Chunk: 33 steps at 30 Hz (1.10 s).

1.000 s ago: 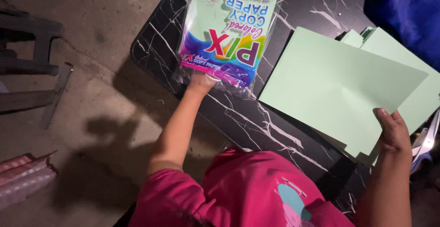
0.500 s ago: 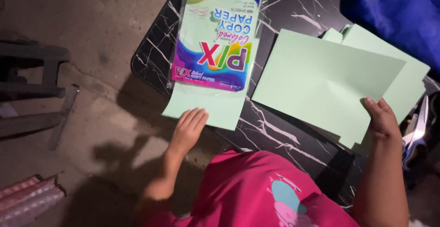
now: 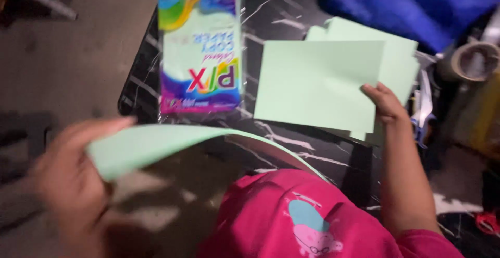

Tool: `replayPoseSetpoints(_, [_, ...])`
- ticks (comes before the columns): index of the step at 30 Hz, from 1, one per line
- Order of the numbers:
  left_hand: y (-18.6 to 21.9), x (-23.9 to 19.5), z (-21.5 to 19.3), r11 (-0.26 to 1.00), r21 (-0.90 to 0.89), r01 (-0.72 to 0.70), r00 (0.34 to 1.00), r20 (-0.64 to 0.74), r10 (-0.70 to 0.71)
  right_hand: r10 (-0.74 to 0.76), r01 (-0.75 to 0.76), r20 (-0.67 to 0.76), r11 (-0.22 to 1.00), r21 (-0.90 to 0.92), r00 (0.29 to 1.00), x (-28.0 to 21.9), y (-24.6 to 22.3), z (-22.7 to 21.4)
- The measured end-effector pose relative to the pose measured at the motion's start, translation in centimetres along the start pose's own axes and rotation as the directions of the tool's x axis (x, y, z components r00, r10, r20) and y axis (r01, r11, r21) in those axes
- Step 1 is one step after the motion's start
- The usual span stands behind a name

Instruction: The person folds a stack of light green paper sheets in half on a black marble-patterned table. They align the edges, crease the fold, and then unfold the paper to place it back on the stack. The person repeats this folding and unfolding process with the same stack of paper.

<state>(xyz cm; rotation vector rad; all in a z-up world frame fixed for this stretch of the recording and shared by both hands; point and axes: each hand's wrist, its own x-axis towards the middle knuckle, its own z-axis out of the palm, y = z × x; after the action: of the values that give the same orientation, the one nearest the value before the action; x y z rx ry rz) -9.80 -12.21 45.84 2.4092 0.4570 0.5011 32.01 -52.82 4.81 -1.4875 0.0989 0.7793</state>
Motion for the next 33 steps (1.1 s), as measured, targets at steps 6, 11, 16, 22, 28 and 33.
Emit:
replayPoseSetpoints(6, [-26.4,8.4,30.7,0.898,-0.031,0.438,0.870,0.266,-0.415,0.007,0.000,-0.043,0.986,0.166,0.999,-3.3,-0.5,-1.1])
replayPoseSetpoints(11, [-21.0,10.5,42.5,0.214,-0.714,0.667,0.745,0.645,-0.170,-0.039,0.044,-0.030,0.983,0.176,0.999,-3.5,1.6,-3.2])
replayPoseSetpoints(16, [-21.5,11.4,47.6,0.202,-0.685,0.700,0.714,0.665,-0.217,-0.005,0.019,-0.069,0.976,0.219,0.998,-3.3,2.5,-3.3])
replayPoseSetpoints(22, [-21.5,10.8,49.2,0.881,-0.291,0.373,0.924,0.207,-0.323,0.128,-0.103,-0.143,0.979,0.173,0.981,-3.6,1.6,-2.2])
replayPoseSetpoints(28, [-18.2,11.6,45.5,0.521,-0.571,0.635,0.773,0.464,-0.433,-0.174,0.174,-0.013,0.985,0.009,0.985,-6.0,-0.7,-0.4])
replayPoseSetpoints(33, [-15.0,11.8,41.0,0.088,-0.938,0.335,0.942,0.334,-0.028,-0.216,0.221,-0.085,0.973,0.061,0.973,-7.6,0.9,-5.6])
